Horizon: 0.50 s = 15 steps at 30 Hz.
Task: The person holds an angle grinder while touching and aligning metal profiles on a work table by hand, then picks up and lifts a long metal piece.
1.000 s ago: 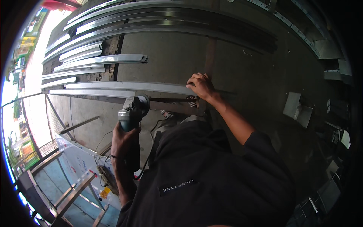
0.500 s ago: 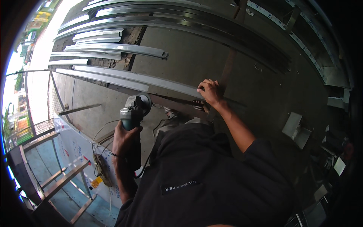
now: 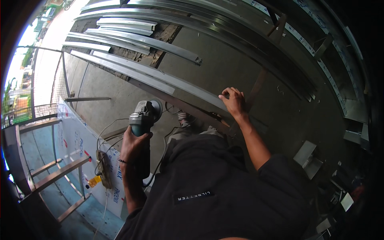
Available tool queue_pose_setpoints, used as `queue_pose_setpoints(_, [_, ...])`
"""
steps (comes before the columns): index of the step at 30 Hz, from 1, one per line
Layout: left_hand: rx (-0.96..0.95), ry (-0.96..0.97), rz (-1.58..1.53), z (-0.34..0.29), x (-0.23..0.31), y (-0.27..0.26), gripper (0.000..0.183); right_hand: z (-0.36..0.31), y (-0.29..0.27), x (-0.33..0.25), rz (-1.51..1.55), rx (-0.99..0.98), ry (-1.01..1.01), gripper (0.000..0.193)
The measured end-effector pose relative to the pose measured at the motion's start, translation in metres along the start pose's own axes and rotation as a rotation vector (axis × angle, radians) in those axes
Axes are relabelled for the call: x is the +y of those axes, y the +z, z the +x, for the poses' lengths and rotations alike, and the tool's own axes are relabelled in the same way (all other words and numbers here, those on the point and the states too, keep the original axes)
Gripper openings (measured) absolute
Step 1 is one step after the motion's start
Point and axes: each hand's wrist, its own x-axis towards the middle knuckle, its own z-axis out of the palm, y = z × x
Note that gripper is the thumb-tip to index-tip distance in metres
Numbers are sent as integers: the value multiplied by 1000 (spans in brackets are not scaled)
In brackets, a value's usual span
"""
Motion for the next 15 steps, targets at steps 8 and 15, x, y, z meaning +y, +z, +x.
queue_pose_setpoints(8, [50,12,-44,7,-13,-15,47,12,13,-9,-137,-138,22,16])
queue_pose_setpoints(15, [45,-60,-94,19,-22,-37,56,24,16,-27,-13,-114,27,18])
